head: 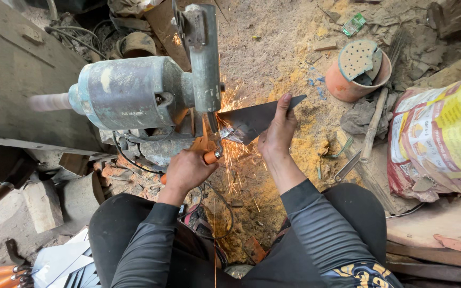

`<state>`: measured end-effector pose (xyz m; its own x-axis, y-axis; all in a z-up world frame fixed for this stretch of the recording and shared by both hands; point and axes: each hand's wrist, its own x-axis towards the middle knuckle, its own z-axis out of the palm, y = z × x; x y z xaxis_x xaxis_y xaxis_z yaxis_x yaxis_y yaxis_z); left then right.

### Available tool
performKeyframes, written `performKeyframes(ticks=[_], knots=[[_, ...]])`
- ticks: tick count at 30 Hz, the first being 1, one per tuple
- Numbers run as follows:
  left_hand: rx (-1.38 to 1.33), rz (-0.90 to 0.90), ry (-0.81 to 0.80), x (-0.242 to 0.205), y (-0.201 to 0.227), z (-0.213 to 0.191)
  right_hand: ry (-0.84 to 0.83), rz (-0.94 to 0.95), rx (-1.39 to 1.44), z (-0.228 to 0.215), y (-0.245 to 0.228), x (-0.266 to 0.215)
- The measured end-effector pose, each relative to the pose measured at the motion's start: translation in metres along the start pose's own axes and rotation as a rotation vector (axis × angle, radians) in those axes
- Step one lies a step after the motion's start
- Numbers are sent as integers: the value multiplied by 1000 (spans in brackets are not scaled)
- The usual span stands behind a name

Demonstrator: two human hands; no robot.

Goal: The person sits on the ground and uses a bench grinder to sharpen the blade of a trowel. They repeatedly press the metal blade against the spinning wheel, creating sparks, then place the finished trowel on a pile of others.

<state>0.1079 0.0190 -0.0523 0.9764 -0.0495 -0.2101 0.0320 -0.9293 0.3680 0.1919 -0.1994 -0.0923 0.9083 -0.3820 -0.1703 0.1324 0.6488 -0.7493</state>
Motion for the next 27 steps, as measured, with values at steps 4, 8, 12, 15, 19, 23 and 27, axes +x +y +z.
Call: performKeyframes(ticks=[4,8,12,15,19,23,27], knots=[[23,18,20,0,-10,18,19,12,-50,-20,20,6],[-39,-52,-85,-6,-14,45,-7,-16,-193,-45,36,-3],[-472,-162,-281,-19,11,69,-49,-158,-907,-45,24,-15],[-948,-276,-391,-30,48,81,-157,16,-997,-28,5,-14],[-1390,-192,-286,-28,102,82,-259,-120,-1354,15,-20,15],[-1607,-217,-140,-8,137,83,-388,-298,-1440,49,-25,31],[-1688,-140,-13,17,146,83,-438,-273,-1483,76,-24,50]])
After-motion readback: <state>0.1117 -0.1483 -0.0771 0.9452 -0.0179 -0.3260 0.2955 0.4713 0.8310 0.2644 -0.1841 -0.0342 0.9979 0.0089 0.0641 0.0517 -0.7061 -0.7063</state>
